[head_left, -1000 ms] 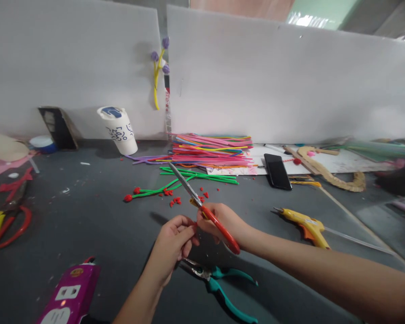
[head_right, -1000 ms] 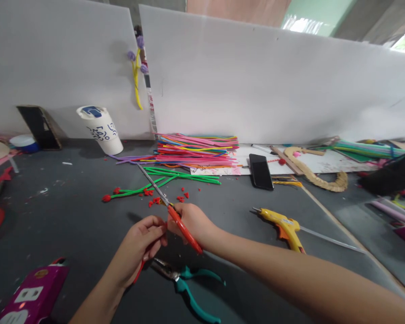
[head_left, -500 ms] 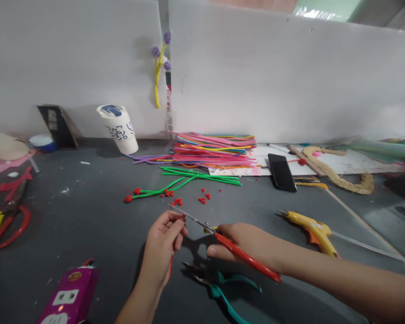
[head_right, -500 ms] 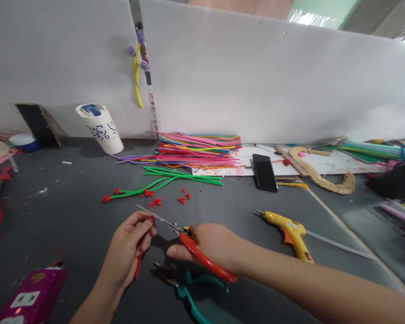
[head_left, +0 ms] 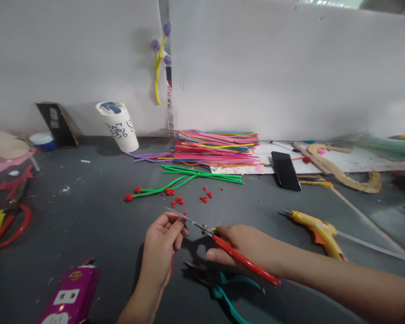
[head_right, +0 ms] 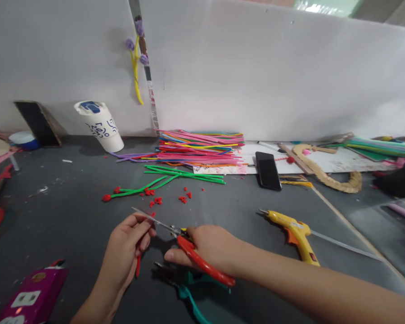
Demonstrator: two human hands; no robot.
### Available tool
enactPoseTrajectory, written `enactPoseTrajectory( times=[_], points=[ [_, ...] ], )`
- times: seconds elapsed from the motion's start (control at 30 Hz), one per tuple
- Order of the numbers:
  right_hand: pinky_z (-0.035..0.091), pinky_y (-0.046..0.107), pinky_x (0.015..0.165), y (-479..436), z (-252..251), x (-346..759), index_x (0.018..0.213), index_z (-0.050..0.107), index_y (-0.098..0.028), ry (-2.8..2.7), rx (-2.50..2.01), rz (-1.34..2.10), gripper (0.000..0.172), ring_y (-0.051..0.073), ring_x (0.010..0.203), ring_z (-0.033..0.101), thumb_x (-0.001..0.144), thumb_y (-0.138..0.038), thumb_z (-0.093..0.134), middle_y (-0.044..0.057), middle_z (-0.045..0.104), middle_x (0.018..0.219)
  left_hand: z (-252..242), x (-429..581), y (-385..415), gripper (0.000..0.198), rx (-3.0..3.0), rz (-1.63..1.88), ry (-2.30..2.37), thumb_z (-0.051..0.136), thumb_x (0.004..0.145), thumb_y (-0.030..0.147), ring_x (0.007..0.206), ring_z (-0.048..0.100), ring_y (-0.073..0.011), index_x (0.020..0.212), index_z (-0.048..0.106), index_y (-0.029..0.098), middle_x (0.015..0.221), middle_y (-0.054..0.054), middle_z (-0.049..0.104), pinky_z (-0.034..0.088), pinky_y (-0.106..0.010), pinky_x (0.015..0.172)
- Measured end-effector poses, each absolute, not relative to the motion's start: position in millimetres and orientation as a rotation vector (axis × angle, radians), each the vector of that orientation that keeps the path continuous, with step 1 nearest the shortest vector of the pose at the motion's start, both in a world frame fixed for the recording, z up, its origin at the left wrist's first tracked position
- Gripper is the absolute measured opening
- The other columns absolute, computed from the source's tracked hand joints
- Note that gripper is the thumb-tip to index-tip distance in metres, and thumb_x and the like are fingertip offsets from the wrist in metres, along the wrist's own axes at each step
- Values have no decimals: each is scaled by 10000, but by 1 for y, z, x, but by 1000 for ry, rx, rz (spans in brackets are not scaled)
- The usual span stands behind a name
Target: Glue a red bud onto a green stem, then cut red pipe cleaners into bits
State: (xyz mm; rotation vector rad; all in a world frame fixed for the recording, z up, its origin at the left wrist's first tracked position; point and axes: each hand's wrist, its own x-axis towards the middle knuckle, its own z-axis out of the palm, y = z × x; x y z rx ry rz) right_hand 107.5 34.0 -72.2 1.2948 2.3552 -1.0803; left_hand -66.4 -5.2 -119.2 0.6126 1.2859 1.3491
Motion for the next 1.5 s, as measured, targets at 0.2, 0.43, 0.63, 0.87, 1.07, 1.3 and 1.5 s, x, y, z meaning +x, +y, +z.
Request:
enactPoseTrajectory(
  times=[0.2,0.43,0.63,0.87,1.07,1.3,1.5],
  points=[
    [319,237,460,33,-70,104,793,542,-189,2329,1329,-1042,600,175,551,531,717,-734,301,47,604,670,-115,-64,-6,114,639,1348,1362,612,669,238,354,310,-16,669,548,143,502,27,547,168,-143,332],
    [316,225,461,35,-74,106,788,545,-184,2328,1318,-1119,587,151,544,513,733,-717,305,39,601,673,-119,-66,-5,118,624,1328,1302,602,687,243,351,312,-10,697,550,137,512,18,563,176,-142,337],
    [317,226,465,35,-72,106,795,538,-180,2348,1297,-1107,599,155,550,514,732,-723,293,42,598,676,-118,-66,-6,112,608,1330,1272,597,698,234,357,315,-6,697,546,134,516,25,560,182,-140,346],
    [331,236,479,35,-70,103,815,551,-174,2320,1289,-1091,618,168,573,532,725,-728,294,56,601,692,-118,-66,-6,116,618,1324,1303,595,691,233,348,312,-6,680,534,134,500,27,553,182,-143,343],
    [313,222,464,33,-69,100,783,540,-174,2331,1271,-1134,544,138,536,494,787,-653,282,30,576,657,-120,-66,-3,126,603,1302,1301,602,685,236,349,301,-7,683,526,136,480,36,539,185,-145,356],
    [299,215,454,37,-79,91,673,497,-191,2156,1276,-1189,503,105,468,374,835,-573,214,-13,441,549,-129,-66,1,121,538,1255,1270,572,683,203,328,253,2,616,506,128,464,40,523,137,-146,344],
    [327,236,473,38,-76,83,551,424,-183,1990,1370,-1205,532,105,436,363,803,-614,241,-17,385,480,-135,-66,2,146,533,1218,1259,575,664,212,316,245,2,569,504,127,439,43,502,126,-147,338]
  ],
)
